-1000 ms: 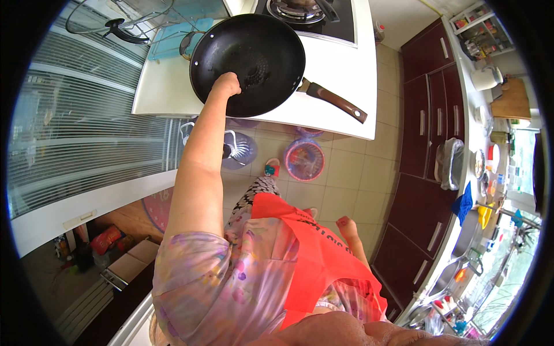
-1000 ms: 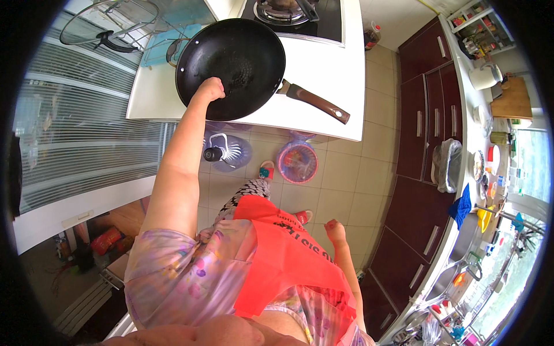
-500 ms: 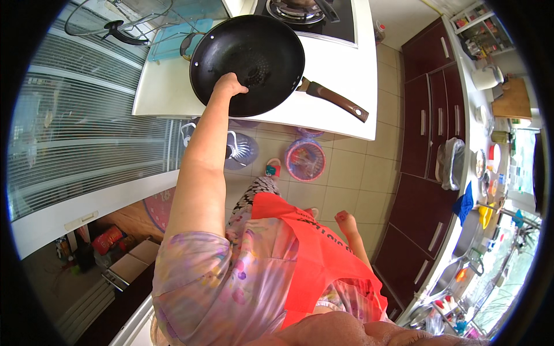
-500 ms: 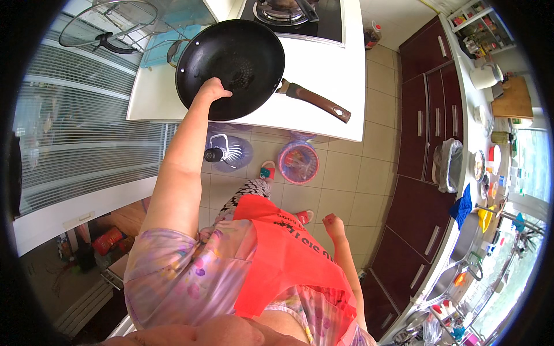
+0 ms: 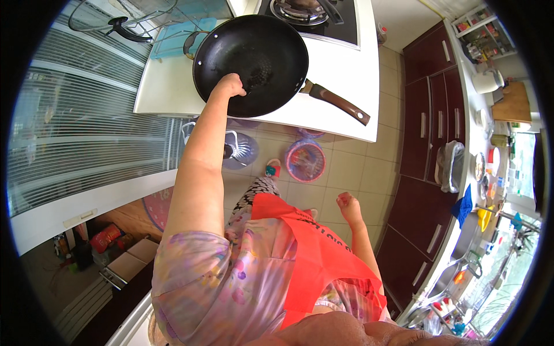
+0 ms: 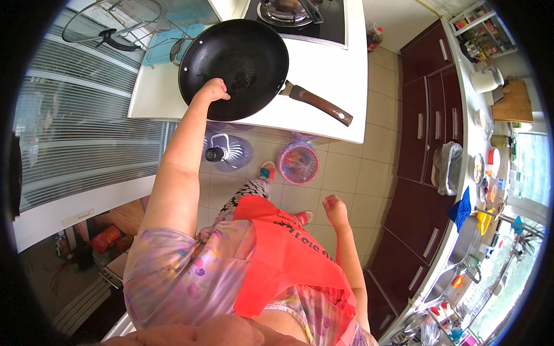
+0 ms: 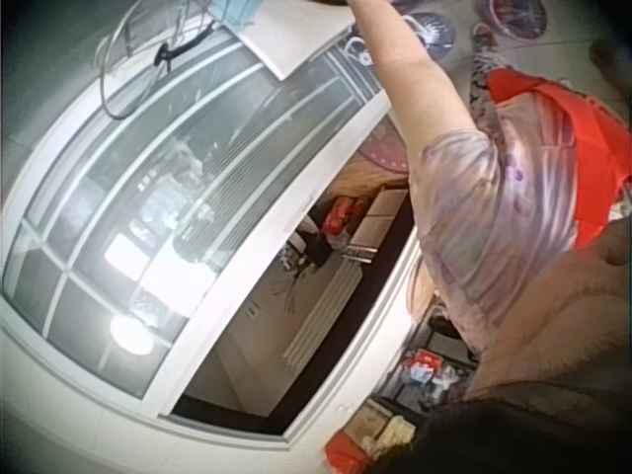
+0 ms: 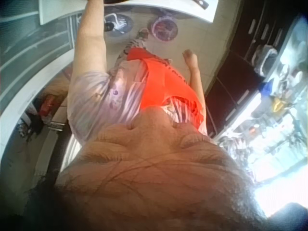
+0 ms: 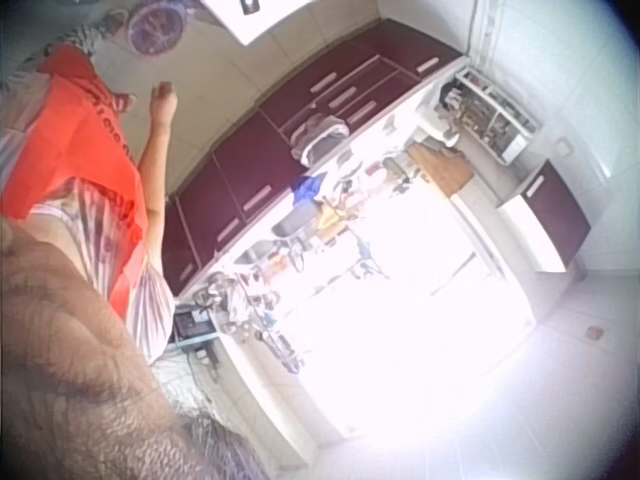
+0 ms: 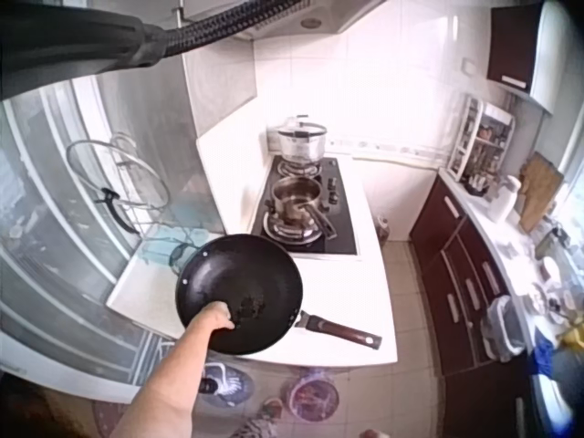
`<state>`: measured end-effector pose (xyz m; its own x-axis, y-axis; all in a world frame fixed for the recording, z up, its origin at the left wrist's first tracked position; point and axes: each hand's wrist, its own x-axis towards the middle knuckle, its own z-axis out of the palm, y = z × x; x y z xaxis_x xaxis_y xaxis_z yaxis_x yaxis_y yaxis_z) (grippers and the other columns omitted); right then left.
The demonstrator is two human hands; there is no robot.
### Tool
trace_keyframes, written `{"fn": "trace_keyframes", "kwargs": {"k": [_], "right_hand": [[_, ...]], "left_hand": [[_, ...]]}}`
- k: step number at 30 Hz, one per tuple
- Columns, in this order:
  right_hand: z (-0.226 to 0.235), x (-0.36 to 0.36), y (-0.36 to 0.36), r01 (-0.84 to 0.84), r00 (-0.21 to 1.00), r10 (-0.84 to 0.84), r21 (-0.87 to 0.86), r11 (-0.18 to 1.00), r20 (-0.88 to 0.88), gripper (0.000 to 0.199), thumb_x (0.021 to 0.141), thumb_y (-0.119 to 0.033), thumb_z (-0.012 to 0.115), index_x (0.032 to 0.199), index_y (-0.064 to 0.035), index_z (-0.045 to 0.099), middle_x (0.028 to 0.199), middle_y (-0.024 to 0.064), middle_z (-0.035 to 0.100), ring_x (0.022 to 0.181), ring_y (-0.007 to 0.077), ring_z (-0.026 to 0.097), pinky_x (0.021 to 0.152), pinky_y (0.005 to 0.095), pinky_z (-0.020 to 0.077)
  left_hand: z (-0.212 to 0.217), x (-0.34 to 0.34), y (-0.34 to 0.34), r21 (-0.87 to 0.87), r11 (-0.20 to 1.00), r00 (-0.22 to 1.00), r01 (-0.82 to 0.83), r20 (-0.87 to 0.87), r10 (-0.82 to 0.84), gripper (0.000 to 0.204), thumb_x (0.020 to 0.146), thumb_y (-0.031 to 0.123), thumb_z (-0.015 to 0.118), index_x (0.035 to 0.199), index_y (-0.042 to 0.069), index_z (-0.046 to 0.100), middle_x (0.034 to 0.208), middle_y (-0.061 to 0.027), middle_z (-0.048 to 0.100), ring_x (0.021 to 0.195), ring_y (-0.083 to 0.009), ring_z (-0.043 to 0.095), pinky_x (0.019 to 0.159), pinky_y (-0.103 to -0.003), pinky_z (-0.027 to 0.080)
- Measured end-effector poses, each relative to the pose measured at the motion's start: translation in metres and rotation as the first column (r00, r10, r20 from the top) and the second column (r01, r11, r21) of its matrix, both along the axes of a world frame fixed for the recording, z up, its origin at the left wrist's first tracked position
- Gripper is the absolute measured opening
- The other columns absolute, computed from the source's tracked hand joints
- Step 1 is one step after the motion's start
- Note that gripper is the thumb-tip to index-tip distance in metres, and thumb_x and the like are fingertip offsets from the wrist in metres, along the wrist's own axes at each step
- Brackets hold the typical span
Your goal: The person washes a glass pot lid and a frying pan in a kitchen sink using a sponge and dish soap. They rinse the items under running water and place the lid on a drying rack. The person also scrubs the sink basin and faucet with a cloth.
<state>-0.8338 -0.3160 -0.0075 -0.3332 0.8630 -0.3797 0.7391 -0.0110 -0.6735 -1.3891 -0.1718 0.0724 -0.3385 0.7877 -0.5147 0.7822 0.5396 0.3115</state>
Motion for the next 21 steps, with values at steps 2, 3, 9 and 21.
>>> {"fn": "trace_keyframes", "kwargs": {"k": [2, 3, 9, 21], "right_hand": [[0.003, -0.006, 0.003, -0.011, 1.000, 0.011, -0.019, 1.000, -0.011, 0.018, 0.080, -0.016, 0.065, 0.091, -0.0013, 0.061, 0.076, 0.0156, 0.065, 0.071, 0.0254, 0.064, 0.065, 0.0337, 0.0503], [0.001, -0.005, 0.002, -0.027, 1.000, 0.027, -0.030, 0.999, 0.001, 0.019, 0.080, -0.016, 0.065, 0.091, -0.0014, 0.061, 0.076, 0.0152, 0.065, 0.071, 0.0255, 0.064, 0.065, 0.0337, 0.0503], [-0.007, -0.002, -0.022, -0.075, 0.995, 0.079, -0.082, 0.994, 0.056, 0.019, 0.079, -0.018, 0.066, 0.089, -0.0027, 0.062, 0.074, 0.0141, 0.065, 0.068, 0.0260, 0.063, 0.063, 0.0342, 0.0501], [-0.023, 0.015, -0.028, -0.033, 0.998, 0.033, 0.002, 0.999, 0.062, 0.016, 0.078, -0.015, 0.067, 0.087, -0.0020, 0.061, 0.070, 0.0138, 0.063, 0.063, 0.0230, 0.062, 0.059, 0.0328, 0.0494]], "left_hand": [[-0.015, -0.008, 0.002, 0.021, 0.999, 0.998, 0.024, -0.056, -0.023, 0.023, 0.067, 0.010, 0.070, 0.088, 0.003, 0.066, 0.088, -0.0164, 0.066, 0.087, -0.0293, 0.064, 0.077, -0.036, 0.051], [-0.020, -0.012, 0.002, 0.032, 0.999, 0.996, 0.036, -0.084, -0.034, 0.022, 0.067, 0.009, 0.070, 0.087, 0.003, 0.066, 0.085, -0.0157, 0.066, 0.084, -0.0283, 0.064, 0.074, -0.035, 0.051], [-0.033, -0.055, -0.008, 0.026, 0.948, 0.774, -0.318, 0.584, 0.244, 0.019, 0.075, 0.004, 0.062, 0.094, 0.003, 0.063, 0.087, -0.0105, 0.065, 0.076, -0.0203, 0.063, 0.069, -0.032, 0.053], [0.013, -0.027, -0.016, 0.272, 0.942, 0.970, -0.197, 0.195, 0.146, 0.015, 0.082, 0.015, 0.062, 0.078, 0.001, 0.064, 0.064, -0.0080, 0.062, 0.061, -0.0171, 0.061, 0.058, -0.030, 0.048]]}}
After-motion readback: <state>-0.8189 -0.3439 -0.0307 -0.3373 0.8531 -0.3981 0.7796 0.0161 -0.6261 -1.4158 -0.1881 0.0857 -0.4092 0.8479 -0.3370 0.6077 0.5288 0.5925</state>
